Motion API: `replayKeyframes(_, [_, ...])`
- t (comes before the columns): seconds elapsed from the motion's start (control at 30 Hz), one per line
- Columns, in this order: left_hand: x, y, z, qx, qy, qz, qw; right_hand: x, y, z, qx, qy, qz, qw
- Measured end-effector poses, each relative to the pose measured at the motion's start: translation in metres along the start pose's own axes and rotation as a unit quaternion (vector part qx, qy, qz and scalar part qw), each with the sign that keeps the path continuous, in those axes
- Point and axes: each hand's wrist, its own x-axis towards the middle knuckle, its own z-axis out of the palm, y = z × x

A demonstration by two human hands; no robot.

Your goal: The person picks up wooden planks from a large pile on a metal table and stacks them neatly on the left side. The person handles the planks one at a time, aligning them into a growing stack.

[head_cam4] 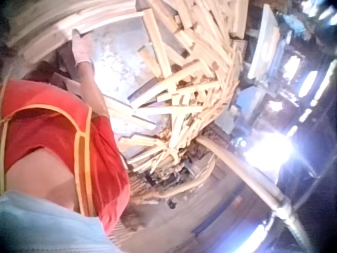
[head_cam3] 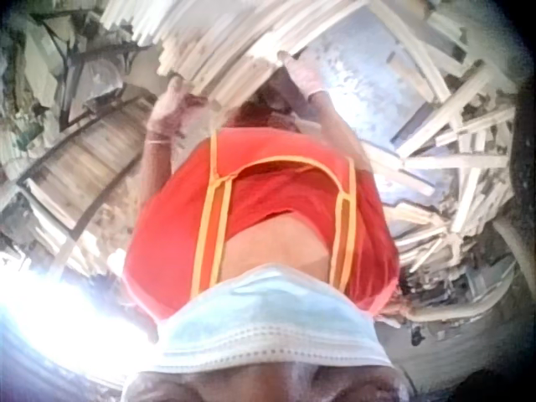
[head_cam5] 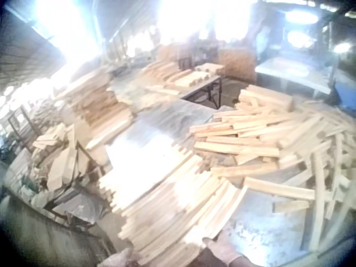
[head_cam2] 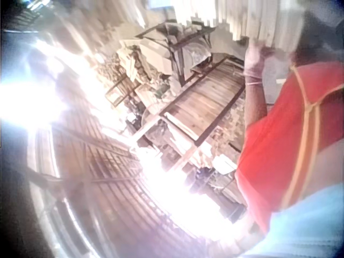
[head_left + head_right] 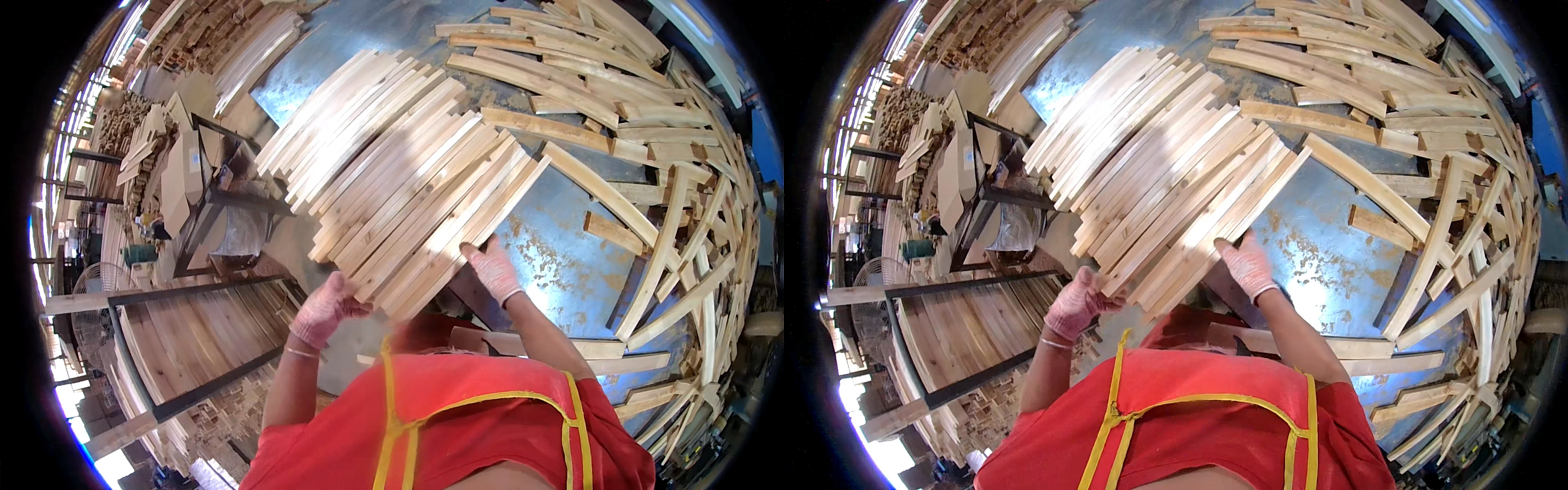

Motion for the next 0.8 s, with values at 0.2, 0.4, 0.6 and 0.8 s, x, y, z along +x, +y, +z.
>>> replayKeyframes(0.2, [0.073, 0.058, 0.076, 0.771, -0.115, 0.172, 0.603, -0.007, -0.017, 0.011, 0.079, -0.027, -0.006, 0.997])
replayKeyframes(0.4, [0.052, 0.109, 0.025, 0.466, -0.042, 0.115, 0.876, 0.019, -0.017, 0.036, 0.165, 0.035, 0.010, 0.986])
replayKeyframes(0.6, [0.096, 0.142, -0.037, 0.605, 0.211, 0.376, 0.669, 0.033, -0.124, 0.070, 0.161, 0.012, 0.132, 0.978])
replayKeyframes(0.8, [0.165, 0.125, -0.041, 0.630, 0.048, 0.453, 0.629, 0.096, -0.191, 0.123, 0.086, -0.072, 0.015, 0.994])
